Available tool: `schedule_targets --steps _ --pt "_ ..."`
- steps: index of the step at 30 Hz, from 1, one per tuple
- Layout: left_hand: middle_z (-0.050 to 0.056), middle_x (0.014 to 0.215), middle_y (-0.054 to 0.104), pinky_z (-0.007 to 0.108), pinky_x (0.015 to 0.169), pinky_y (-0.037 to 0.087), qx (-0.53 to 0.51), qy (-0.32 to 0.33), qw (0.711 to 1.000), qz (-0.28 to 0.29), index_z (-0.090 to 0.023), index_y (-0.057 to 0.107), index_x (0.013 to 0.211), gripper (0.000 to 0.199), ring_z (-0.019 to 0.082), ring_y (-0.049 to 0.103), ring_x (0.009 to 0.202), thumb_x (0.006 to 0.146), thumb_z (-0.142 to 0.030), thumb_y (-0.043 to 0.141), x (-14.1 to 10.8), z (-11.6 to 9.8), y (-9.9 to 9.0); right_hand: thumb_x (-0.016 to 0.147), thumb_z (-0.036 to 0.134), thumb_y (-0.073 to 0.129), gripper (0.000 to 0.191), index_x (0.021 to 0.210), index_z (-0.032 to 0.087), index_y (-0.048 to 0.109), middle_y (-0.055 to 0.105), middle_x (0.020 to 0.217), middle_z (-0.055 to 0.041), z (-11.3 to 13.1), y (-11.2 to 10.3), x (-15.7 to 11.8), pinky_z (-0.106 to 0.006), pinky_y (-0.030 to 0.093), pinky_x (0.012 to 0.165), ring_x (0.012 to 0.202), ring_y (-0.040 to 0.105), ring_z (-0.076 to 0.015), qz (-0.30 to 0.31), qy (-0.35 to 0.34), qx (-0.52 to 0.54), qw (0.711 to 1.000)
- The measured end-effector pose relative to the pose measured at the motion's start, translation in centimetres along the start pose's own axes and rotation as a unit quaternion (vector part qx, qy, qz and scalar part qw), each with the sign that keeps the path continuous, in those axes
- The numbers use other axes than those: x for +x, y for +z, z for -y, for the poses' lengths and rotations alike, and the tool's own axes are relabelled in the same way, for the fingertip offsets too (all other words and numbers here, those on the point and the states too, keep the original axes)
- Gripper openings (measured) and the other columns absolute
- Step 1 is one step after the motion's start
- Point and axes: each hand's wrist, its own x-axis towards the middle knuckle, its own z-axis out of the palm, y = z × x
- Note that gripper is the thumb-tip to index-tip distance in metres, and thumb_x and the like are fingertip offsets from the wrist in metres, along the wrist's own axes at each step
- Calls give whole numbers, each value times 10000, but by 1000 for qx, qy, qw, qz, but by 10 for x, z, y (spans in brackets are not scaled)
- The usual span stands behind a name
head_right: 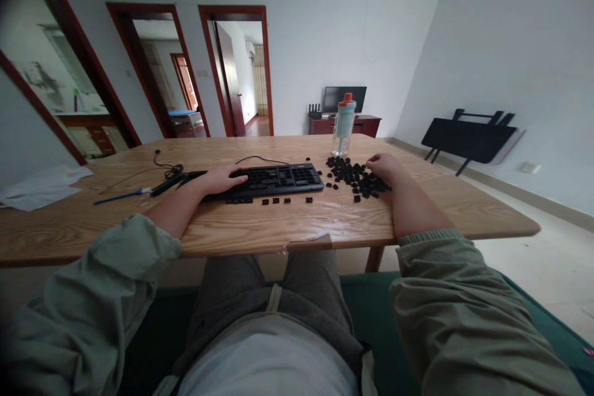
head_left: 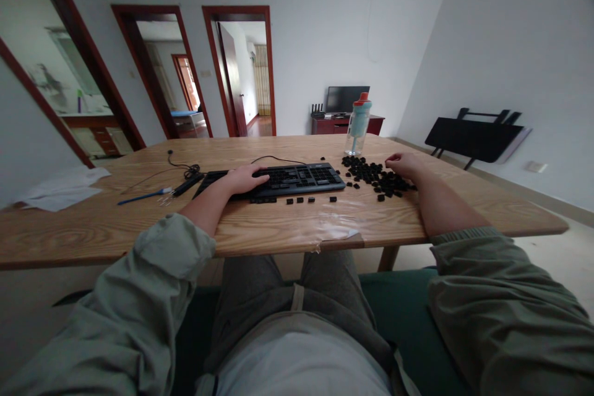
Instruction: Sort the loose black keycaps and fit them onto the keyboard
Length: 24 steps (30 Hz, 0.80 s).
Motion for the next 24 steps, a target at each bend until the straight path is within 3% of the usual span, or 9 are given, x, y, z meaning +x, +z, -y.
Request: schedule_targets --steps 4,7,14,19,24 --pt "80 1569 399 597 1124 287 37 -24 999 9 -341 469 1464 672 371 392 1411 913 -699 330 4 -3 7 802 252 617 208 934 151 742 748 859 -94 1 0 -3 -269 462 573 683 651 -191 4 6 0 1000" --pt "59 1602 341 642 1143 211 51 -29 998 19 -368 446 1475 666 359 293 1468 928 -701 261 6 -5 10 794 266 623 234 958 151 744 742 823 -92 3 -1 -4 -286 456 550 637 636 -196 21 14 1 1000" --pt "57 1633 259 652 1158 166 52 -37 997 42 -352 380 1518 684 357 194 1506 928 -684 280 13 0 10 826 244 597 265 1015 128 742 748 921 -108 4 -2 -4 -266 438 543 669 638 -180 25 17 -16 999" --pt "44 1637 243 634 1165 166 65 -36 996 52 -377 338 1532 673 350 199 1506 928 -669 281 21 9 10 805 214 614 240 985 138 753 752 866 -95 5 -3 -5 -270 456 566 675 651 -188 42 7 -13 999" --pt "31 1641 224 584 1177 194 70 -22 995 67 -371 340 1534 632 331 172 1516 956 -614 260 28 16 8 793 271 646 205 932 171 759 749 836 -73 15 -9 -10 -273 479 648 734 659 -196 24 -62 -42 997"
